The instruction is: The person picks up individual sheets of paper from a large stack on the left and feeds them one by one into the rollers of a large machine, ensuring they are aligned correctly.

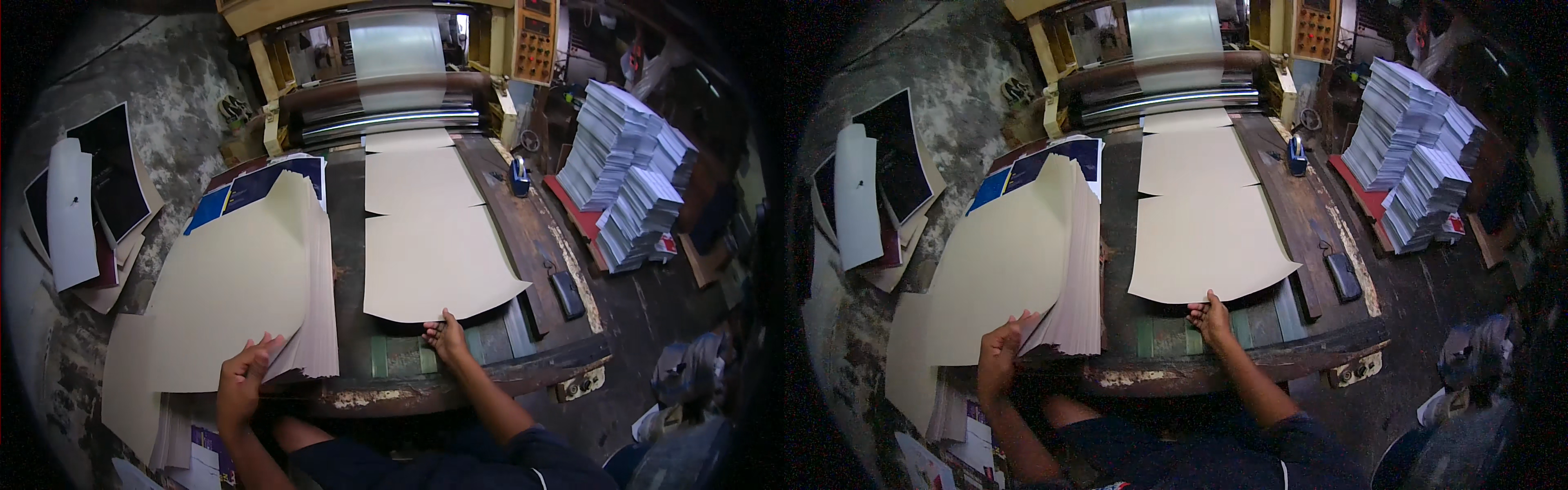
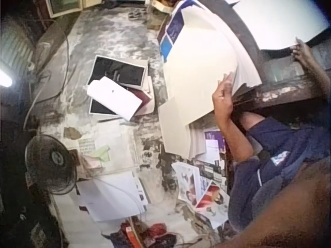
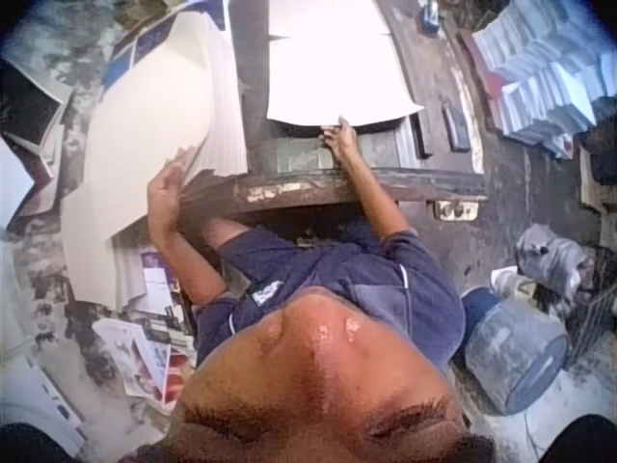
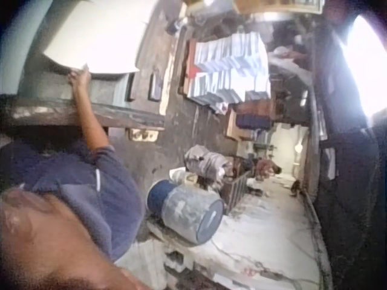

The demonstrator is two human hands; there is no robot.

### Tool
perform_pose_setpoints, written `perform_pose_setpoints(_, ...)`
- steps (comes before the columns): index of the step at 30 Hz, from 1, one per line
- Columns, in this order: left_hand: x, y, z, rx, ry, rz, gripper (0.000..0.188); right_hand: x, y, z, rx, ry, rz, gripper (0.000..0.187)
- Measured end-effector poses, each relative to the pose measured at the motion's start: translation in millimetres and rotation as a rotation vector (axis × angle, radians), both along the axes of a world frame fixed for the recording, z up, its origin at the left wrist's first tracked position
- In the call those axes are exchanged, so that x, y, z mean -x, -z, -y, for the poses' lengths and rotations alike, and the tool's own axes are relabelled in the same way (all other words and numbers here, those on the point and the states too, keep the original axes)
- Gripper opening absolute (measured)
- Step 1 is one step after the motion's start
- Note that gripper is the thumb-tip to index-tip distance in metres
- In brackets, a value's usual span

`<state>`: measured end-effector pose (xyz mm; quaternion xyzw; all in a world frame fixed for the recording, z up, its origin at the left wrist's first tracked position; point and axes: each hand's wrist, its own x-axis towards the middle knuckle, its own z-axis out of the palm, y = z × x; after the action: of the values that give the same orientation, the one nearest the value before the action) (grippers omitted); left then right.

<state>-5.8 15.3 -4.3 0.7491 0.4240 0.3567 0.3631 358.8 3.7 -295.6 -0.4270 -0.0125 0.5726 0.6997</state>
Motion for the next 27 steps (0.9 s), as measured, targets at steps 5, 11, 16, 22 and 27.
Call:
perform_pose_setpoints(5,7,10,-18,0.2,-0.526,0.529,0.043,2,13,10,0.007,0.025,-0.013,0.042)
perform_pose_setpoints(11,-18,-1,17,-0.28,-0.501,0.396,0.04,17,-72,50,-0.172,-0.148,0.038,0.058)
perform_pose_setpoints(16,-38,-15,36,-0.535,0.337,0.053,0.033,27,-174,96,-0.621,-0.458,0.16,0.083)
perform_pose_setpoints(22,-52,-26,57,-0.593,0.311,-0.324,0.03,21,-159,136,-0.305,-0.553,0.188,0.041)
perform_pose_setpoints(27,-16,-14,22,-0.661,0.059,-0.366,0.062,45,-90,172,-0.175,-0.405,0.057,0.027)
